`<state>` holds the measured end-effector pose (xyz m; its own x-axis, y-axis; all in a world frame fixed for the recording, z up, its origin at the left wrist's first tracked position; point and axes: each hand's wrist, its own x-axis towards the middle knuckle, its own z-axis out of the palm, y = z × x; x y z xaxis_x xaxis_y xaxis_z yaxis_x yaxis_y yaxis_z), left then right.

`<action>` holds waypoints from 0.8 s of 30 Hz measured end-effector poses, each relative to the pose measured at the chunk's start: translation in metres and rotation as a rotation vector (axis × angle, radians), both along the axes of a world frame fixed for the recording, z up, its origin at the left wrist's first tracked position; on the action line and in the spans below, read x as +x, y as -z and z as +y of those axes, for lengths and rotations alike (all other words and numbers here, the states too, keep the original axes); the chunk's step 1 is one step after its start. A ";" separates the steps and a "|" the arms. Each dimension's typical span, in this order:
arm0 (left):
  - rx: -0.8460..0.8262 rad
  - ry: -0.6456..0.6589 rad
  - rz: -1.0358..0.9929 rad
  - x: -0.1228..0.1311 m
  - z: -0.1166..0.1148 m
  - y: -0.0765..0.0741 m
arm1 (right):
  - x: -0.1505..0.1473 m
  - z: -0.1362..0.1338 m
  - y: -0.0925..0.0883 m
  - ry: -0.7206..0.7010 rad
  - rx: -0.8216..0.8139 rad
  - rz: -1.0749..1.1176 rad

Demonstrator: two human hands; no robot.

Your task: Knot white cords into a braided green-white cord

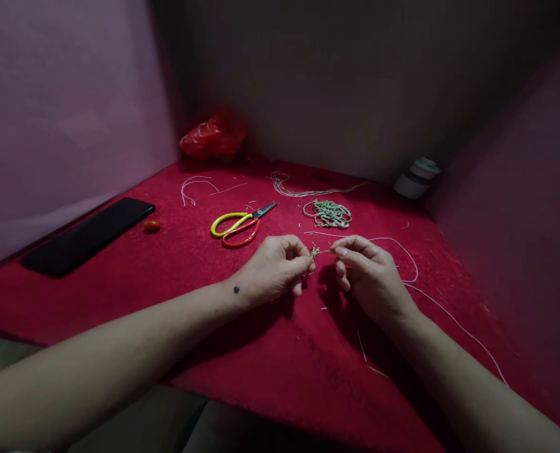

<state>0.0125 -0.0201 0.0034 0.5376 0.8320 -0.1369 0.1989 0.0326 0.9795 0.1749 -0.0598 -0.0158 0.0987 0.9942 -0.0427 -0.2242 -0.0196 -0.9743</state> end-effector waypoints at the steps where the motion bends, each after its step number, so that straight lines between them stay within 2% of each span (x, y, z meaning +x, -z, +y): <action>1: 0.022 -0.003 -0.008 0.000 0.000 0.002 | -0.002 -0.001 0.000 -0.002 -0.014 -0.058; 4: 0.111 -0.005 -0.019 0.000 0.001 0.008 | -0.008 -0.005 0.001 -0.054 -0.053 -0.173; 7: 0.170 0.011 -0.004 0.000 0.000 0.013 | -0.013 -0.007 0.002 -0.072 -0.069 -0.164; 18: 0.197 0.012 0.089 0.001 -0.001 0.015 | -0.015 -0.006 0.006 0.016 -0.044 -0.171; 24: 0.269 0.038 0.105 0.001 -0.001 0.019 | -0.015 -0.005 0.008 -0.013 -0.040 -0.155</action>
